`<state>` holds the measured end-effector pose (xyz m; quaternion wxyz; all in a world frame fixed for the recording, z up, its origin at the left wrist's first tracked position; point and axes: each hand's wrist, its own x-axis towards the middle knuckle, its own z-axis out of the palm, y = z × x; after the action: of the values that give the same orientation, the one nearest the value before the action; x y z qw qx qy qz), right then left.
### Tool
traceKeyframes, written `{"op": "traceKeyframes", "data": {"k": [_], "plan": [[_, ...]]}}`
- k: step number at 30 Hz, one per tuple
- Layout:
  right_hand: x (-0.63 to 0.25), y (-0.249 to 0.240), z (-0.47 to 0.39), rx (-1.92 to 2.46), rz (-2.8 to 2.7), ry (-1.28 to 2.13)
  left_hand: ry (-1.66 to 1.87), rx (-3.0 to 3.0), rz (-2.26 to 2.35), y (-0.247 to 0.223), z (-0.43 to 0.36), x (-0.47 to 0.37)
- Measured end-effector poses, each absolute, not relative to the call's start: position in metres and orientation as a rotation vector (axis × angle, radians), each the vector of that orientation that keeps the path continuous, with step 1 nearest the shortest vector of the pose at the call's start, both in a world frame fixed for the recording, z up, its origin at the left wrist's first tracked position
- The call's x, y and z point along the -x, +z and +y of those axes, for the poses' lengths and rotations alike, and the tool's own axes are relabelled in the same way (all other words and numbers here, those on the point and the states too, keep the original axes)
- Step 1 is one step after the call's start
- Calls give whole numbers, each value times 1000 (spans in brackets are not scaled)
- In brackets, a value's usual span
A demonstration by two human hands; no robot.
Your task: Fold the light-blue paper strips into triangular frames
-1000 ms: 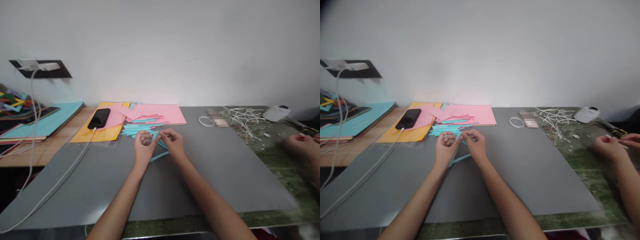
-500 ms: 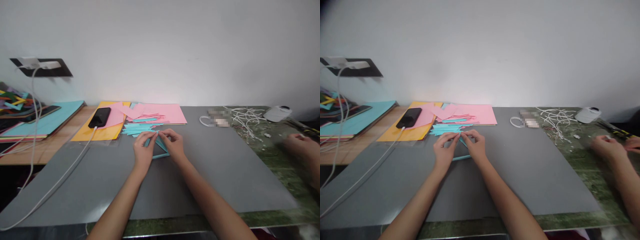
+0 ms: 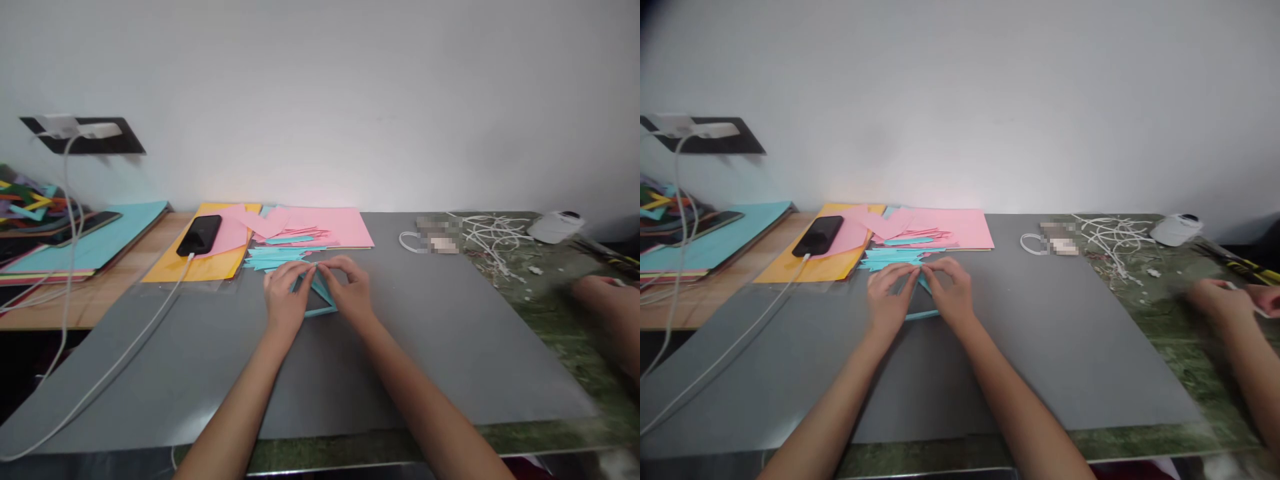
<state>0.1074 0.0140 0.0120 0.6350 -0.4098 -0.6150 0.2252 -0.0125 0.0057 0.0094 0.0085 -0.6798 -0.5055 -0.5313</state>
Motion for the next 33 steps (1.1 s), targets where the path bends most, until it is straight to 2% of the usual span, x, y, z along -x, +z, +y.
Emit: {"op": "traceKeyframes", "data": {"k": [14, 25, 33], "plan": [[-108, 17, 9, 958, -1394, 457, -1647, 2140, -1535, 15, 3, 14], [-123, 21, 20, 823, -1630, 522, -1606, 2326, -1517, 20, 5, 21], [-136, 10, 36, 891, -1210, 653, -1585, 2200, -1600, 21, 14, 35]]}}
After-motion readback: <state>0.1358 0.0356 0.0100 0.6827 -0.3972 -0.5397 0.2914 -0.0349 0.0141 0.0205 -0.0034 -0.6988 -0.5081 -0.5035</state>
